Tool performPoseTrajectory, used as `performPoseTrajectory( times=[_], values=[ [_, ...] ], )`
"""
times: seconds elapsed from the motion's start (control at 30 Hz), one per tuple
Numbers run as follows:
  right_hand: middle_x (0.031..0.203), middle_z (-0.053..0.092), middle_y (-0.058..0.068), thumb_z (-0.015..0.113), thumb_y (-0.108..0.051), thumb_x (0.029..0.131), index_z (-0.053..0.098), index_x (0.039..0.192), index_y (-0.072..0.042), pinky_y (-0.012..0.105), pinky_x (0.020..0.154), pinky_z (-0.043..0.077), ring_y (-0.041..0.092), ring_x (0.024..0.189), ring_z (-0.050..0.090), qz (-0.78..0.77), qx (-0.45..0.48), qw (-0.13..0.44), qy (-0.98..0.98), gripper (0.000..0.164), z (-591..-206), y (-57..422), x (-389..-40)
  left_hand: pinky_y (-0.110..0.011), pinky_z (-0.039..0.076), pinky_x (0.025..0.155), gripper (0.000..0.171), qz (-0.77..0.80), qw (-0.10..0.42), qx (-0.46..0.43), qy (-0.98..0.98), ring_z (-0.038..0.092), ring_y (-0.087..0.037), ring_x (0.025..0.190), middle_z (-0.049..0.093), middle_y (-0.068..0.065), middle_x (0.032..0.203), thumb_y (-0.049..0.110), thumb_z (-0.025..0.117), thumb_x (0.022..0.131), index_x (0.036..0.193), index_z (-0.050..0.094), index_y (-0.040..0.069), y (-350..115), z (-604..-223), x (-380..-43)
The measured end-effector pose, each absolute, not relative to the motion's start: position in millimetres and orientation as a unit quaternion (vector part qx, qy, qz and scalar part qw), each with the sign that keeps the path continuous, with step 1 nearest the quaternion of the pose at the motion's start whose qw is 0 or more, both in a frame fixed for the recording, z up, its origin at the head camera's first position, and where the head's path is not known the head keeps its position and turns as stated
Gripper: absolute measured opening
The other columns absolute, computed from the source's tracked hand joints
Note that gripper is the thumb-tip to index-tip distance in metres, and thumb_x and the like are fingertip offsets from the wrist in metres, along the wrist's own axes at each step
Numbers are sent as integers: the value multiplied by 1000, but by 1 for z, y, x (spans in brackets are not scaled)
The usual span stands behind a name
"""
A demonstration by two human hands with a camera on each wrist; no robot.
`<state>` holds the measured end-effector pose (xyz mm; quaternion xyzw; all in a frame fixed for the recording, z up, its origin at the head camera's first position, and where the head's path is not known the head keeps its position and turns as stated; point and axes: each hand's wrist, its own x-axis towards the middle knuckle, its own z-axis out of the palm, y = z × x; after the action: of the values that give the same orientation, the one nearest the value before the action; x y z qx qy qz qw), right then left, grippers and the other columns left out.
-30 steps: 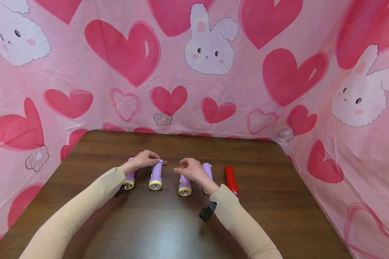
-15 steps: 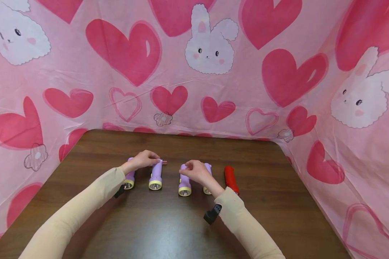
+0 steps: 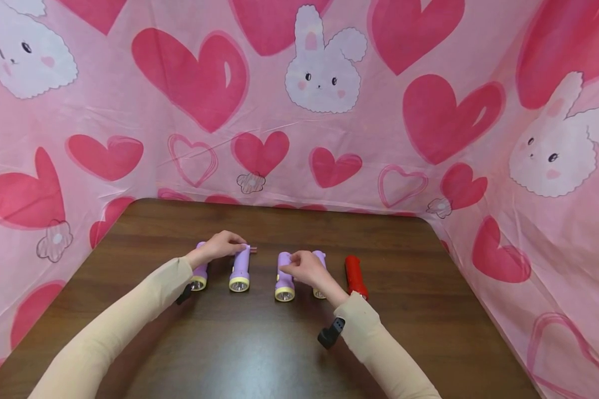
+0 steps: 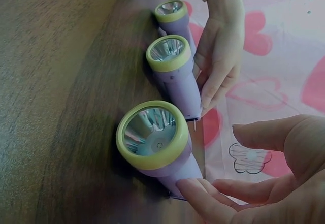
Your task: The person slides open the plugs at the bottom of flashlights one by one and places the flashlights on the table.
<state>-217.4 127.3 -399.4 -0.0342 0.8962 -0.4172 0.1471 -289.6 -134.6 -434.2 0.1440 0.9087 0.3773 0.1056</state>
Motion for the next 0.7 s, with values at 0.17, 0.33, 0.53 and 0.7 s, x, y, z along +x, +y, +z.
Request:
performPoseTrajectory(
  times=[0.17, 0.33, 0.53, 0.7],
  values=[
    [112, 69, 22, 73, -21, 89, 58, 124, 10, 35, 78, 61, 27, 88, 70, -408, -40, 139, 901, 49, -404, 129, -217, -32, 53, 76, 30, 389, 98, 171, 900, 63, -22, 88, 75, -15, 103, 24, 67, 92, 106, 75, -1, -138, -440, -296],
    [104, 69, 18, 72, -21, 89, 57, 124, 10, 30, 72, 60, 18, 79, 65, -384, -47, 138, 912, 49, -408, 130, -216, -34, 54, 79, 30, 389, 100, 165, 901, 64, -23, 89, 75, -17, 104, 23, 66, 93, 107, 74, -2, -138, -441, -297],
    [101, 67, 17, 72, -21, 89, 57, 124, 12, 31, 71, 60, 16, 75, 63, -370, -53, 142, 917, 51, -412, 130, -217, -36, 54, 85, 31, 378, 107, 136, 910, 64, -25, 95, 72, -20, 112, 19, 63, 95, 113, 71, -4, -134, -436, -291],
    [98, 65, 16, 73, -21, 88, 59, 121, 11, 32, 72, 61, 17, 74, 63, -365, -42, 147, 918, 48, -417, 130, -217, -37, 55, 85, 31, 379, 114, 129, 909, 63, -25, 93, 72, -20, 113, 20, 63, 96, 115, 70, -3, -134, -435, -291]
  ],
)
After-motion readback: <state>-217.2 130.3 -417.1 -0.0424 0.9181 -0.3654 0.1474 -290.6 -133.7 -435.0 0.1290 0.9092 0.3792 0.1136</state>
